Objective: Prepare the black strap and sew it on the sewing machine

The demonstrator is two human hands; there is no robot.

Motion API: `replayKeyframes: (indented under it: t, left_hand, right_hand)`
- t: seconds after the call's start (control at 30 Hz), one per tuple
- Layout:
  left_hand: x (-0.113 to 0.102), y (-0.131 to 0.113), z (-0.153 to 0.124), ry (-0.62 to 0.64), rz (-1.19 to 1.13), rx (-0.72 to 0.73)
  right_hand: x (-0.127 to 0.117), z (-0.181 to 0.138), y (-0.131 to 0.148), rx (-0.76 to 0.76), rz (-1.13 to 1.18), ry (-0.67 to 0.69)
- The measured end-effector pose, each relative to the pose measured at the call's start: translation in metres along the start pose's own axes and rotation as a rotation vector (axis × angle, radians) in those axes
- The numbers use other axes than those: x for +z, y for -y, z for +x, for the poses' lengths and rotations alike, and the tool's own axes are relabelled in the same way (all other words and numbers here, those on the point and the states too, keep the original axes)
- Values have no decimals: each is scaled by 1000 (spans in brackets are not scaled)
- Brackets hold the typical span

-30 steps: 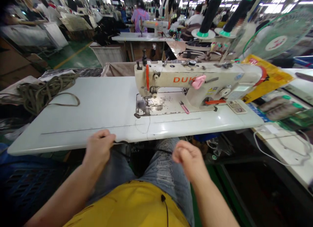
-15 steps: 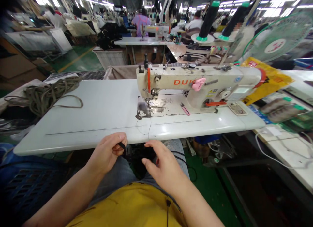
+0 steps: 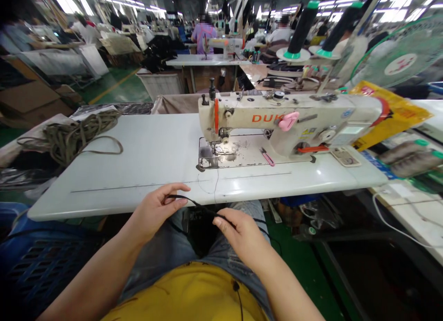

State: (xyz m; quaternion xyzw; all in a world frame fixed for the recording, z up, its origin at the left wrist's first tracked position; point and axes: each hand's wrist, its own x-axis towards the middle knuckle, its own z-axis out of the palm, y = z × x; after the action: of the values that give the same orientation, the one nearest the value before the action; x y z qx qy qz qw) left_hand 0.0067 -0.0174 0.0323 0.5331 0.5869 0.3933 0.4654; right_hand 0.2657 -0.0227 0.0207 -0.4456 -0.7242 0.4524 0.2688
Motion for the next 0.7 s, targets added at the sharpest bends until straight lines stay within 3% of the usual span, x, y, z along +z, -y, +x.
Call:
replayKeyframes:
  t: [0.13, 0.37, 0.57, 0.7]
  left_hand:
    - [11, -3, 0, 24, 13, 31]
    - [28, 7, 0, 39, -285, -160]
    - [28, 4, -1, 113, -63, 53]
    - [33, -2, -3, 240, -93, 68]
  right_hand:
    - [-15, -6, -10, 28, -63, -118]
    - [-24, -11, -22, 88, -34, -103]
    - [-25, -14, -18, 110, -51, -91]
    - [-18, -14, -3, 35, -61, -126]
